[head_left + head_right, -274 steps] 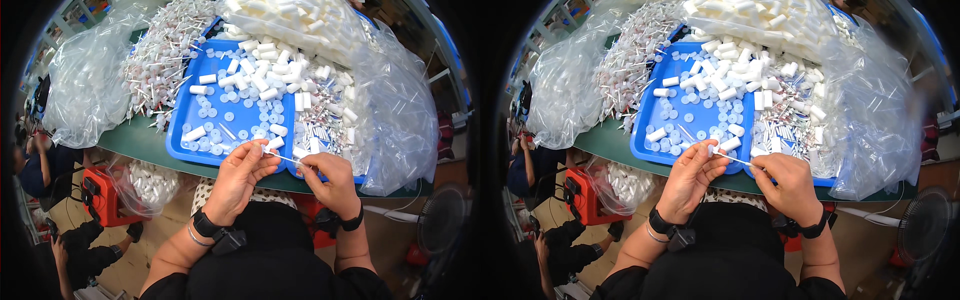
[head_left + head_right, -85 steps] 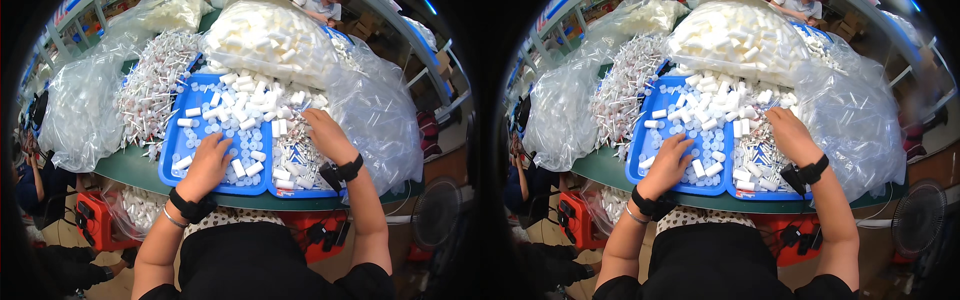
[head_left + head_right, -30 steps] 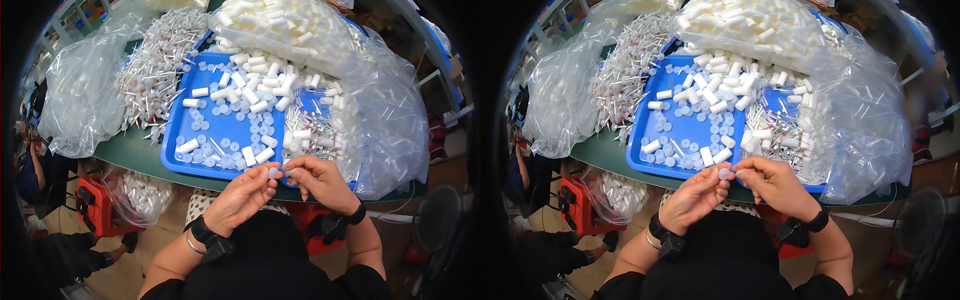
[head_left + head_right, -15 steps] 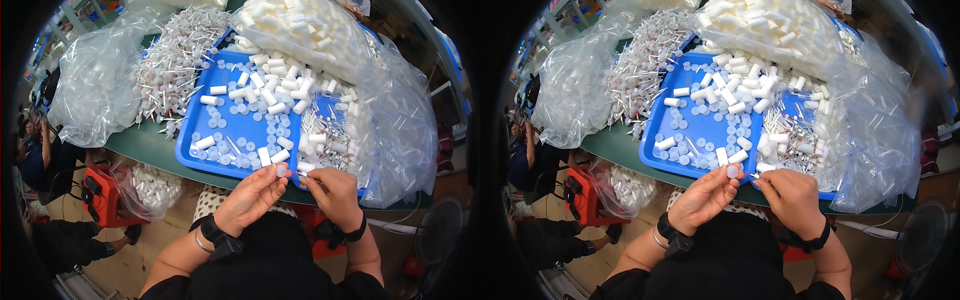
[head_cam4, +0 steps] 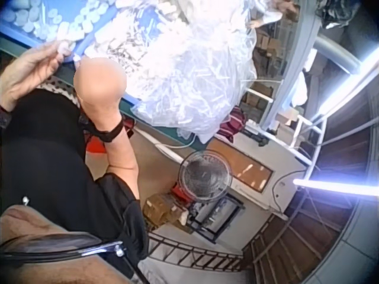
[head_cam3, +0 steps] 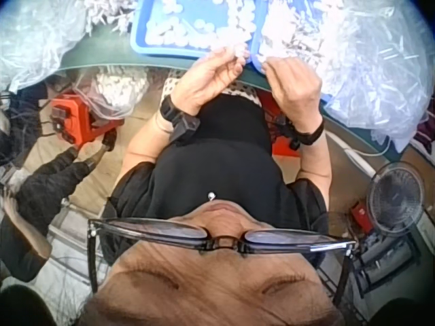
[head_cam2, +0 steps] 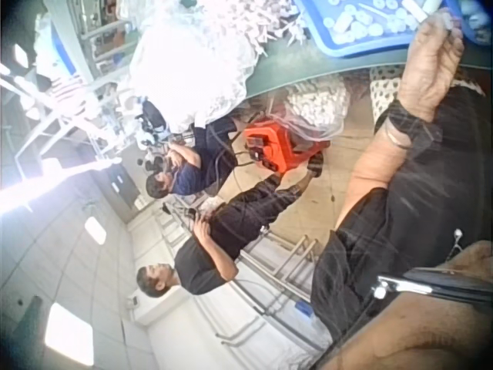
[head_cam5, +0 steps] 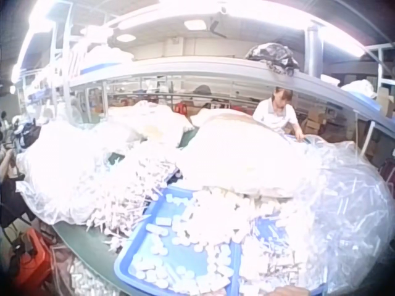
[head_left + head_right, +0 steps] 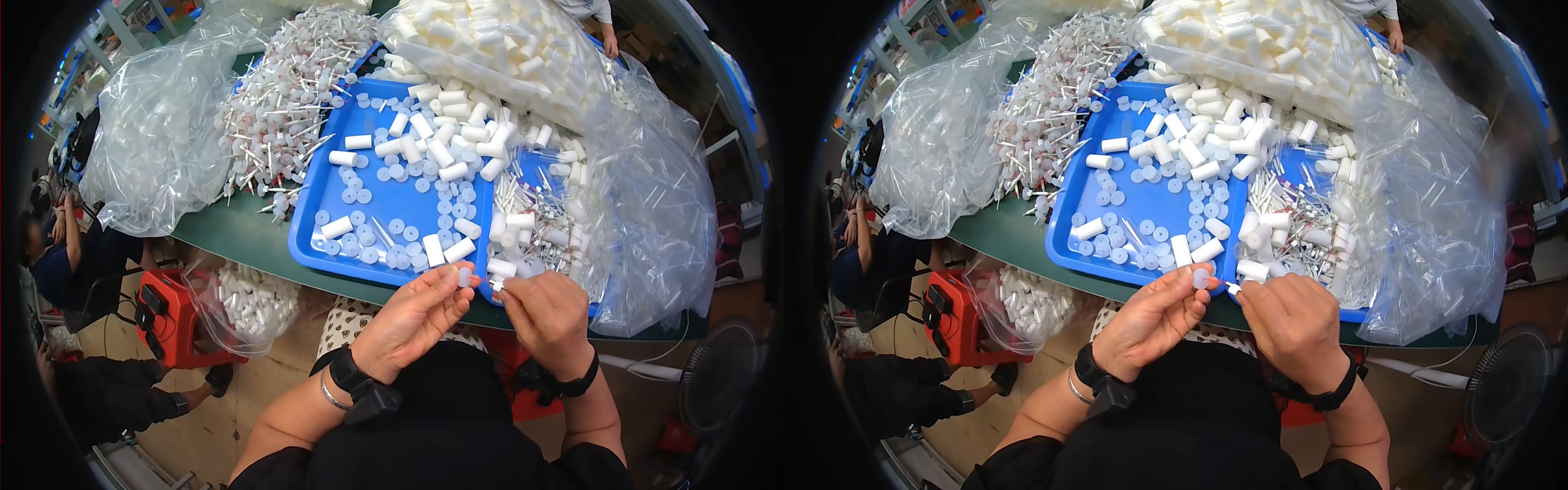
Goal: The person inserts small white cylindrical plastic pieces onto thin metal rods at a factory workstation. They pick up a rod and a cylinder, fit them together, and place the assembled unit into a blue tray. The process is repeated continuously throughout the clip.
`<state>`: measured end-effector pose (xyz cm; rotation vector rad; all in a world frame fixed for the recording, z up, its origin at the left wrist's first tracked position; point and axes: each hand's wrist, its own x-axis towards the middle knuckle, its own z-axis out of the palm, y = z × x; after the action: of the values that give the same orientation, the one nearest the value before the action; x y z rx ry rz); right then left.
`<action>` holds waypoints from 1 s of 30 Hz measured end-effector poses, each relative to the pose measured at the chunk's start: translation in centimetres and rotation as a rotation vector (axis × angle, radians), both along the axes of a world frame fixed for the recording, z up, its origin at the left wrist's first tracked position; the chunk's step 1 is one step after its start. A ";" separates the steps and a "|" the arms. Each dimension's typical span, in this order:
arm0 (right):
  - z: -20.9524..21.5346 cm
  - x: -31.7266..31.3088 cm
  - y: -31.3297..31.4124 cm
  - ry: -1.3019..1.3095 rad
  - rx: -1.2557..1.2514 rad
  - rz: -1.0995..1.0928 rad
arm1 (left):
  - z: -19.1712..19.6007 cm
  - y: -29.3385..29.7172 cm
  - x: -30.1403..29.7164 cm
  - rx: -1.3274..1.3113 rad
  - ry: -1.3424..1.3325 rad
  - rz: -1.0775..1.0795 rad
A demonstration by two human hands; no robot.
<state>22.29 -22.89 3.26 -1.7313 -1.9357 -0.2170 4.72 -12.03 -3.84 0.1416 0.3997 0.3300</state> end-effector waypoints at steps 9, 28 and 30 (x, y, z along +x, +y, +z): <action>-1.3 -1.4 -0.6 0.469 -0.169 -0.042 | 0.1 -1.0 0.1 0.210 0.031 -0.082; -0.7 7.4 -5.6 0.054 -0.247 -0.431 | 0.4 0.8 -0.3 0.368 0.120 0.076; -0.6 7.6 -5.9 -0.007 -0.302 -0.407 | 0.1 0.6 -0.1 0.348 0.087 0.076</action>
<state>29.91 -28.80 2.64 -2.3194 -1.6667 -0.0749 4.64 -11.46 -3.78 0.4837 0.4320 0.4678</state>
